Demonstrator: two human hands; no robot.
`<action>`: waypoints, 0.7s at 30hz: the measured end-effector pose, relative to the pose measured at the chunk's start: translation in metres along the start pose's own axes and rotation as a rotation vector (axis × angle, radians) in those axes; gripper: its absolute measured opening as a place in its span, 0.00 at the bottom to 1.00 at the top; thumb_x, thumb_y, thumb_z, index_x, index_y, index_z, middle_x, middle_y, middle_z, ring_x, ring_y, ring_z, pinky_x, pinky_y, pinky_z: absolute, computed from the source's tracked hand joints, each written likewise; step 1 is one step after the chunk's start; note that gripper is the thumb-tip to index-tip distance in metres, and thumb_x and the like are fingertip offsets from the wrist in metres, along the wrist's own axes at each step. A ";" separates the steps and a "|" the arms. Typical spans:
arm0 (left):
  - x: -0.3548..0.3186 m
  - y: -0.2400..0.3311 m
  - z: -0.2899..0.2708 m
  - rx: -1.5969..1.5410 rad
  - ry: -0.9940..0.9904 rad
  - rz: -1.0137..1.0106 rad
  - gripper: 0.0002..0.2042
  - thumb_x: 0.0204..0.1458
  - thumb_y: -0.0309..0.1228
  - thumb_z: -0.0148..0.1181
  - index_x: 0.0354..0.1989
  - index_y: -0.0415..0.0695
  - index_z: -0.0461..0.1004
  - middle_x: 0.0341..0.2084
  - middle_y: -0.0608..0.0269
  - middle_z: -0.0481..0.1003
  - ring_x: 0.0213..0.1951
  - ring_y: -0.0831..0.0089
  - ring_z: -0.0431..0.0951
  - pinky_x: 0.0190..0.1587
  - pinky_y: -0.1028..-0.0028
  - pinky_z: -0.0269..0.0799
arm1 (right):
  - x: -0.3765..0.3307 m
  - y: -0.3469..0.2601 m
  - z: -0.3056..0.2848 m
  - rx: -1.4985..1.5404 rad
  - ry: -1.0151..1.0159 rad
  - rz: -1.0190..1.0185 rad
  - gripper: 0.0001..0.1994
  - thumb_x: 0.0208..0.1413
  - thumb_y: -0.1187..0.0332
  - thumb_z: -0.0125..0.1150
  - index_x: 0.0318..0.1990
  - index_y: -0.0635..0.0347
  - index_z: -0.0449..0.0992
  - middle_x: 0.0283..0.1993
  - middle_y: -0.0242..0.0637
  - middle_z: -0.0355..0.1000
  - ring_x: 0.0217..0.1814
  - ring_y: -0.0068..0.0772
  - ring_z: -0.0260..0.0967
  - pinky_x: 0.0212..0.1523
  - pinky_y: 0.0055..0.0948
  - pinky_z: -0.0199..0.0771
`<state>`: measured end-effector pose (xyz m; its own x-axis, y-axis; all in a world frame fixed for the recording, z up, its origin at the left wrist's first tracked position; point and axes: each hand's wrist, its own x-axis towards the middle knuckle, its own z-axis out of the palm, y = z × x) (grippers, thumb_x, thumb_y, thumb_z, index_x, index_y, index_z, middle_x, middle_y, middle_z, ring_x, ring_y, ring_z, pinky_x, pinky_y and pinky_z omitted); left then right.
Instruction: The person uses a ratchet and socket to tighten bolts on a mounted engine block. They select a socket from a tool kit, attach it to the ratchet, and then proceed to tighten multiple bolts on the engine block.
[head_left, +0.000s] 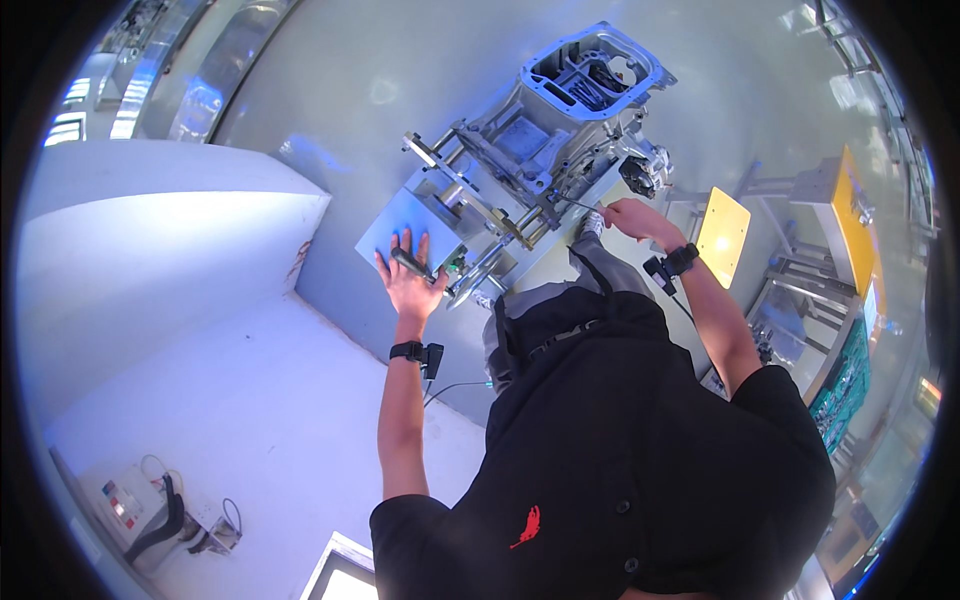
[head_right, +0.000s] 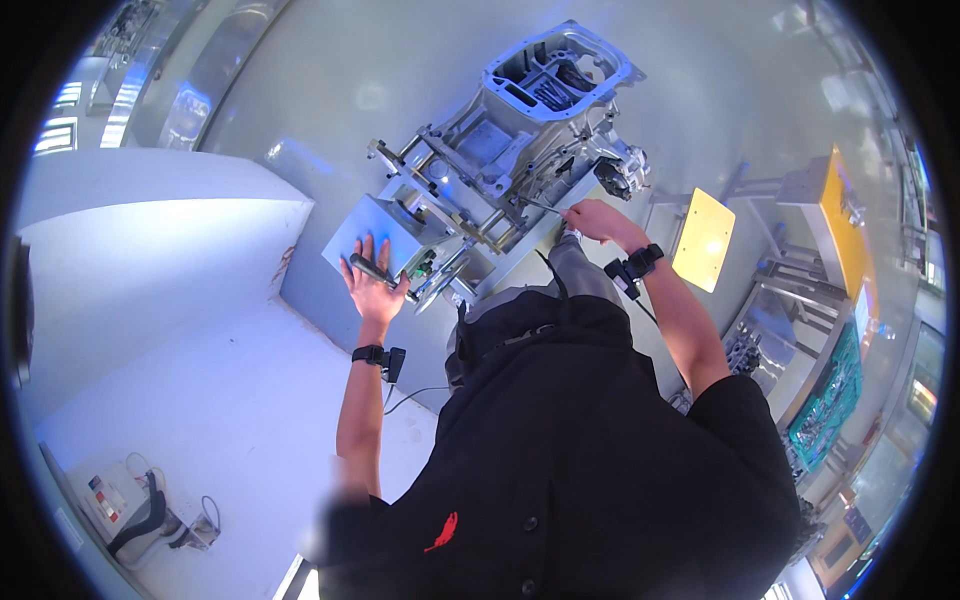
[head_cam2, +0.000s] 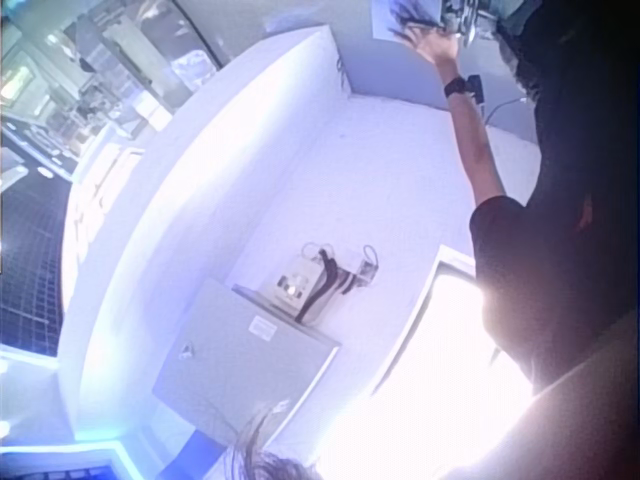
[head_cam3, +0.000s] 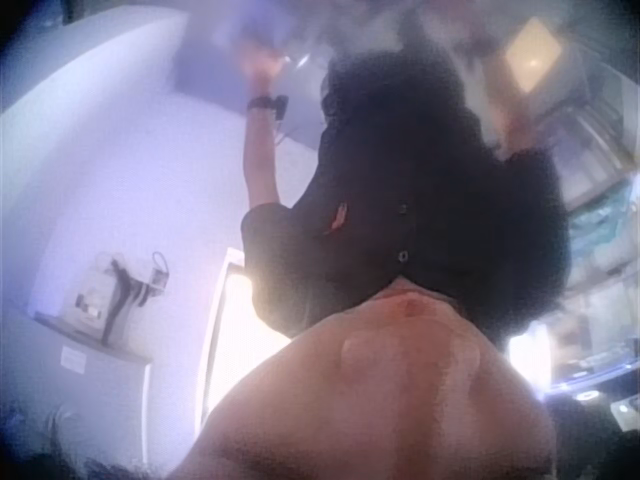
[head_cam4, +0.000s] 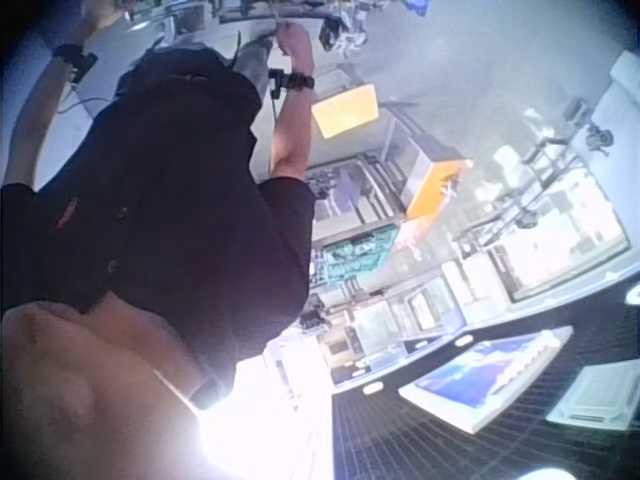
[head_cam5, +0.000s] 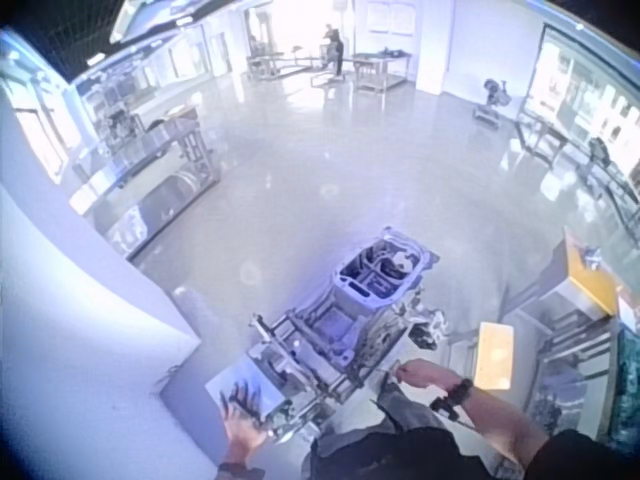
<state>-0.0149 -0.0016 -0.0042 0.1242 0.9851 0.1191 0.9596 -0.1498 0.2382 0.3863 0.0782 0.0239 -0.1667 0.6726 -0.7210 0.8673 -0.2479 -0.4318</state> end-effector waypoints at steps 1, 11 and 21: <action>0.000 0.000 0.000 0.000 0.000 -0.003 0.34 0.34 0.38 0.61 0.57 0.55 0.63 0.59 0.59 0.58 0.62 0.60 0.53 0.64 0.50 0.37 | -0.001 0.003 0.005 0.112 0.017 -0.023 0.21 0.58 0.51 0.43 0.32 0.60 0.74 0.20 0.35 0.64 0.18 0.30 0.64 0.19 0.28 0.66; 0.000 -0.003 0.004 0.004 0.003 -0.010 0.33 0.33 0.41 0.60 0.56 0.57 0.65 0.60 0.62 0.58 0.63 0.62 0.51 0.64 0.50 0.34 | 0.015 0.049 0.043 0.102 0.063 -0.275 0.18 0.61 0.58 0.39 0.43 0.65 0.69 0.37 0.52 0.71 0.41 0.54 0.67 0.45 0.41 0.64; -0.001 0.002 0.002 0.026 -0.017 -0.016 0.33 0.34 0.38 0.61 0.57 0.55 0.63 0.59 0.58 0.58 0.62 0.59 0.54 0.64 0.50 0.36 | 0.008 0.047 0.046 -0.009 0.060 -0.276 0.17 0.62 0.58 0.39 0.43 0.62 0.69 0.36 0.51 0.71 0.39 0.54 0.67 0.41 0.41 0.65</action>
<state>-0.0127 -0.0029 -0.0057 0.1129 0.9887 0.0987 0.9678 -0.1319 0.2146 0.4042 0.0396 -0.0275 -0.3692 0.7540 -0.5433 0.7972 -0.0435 -0.6021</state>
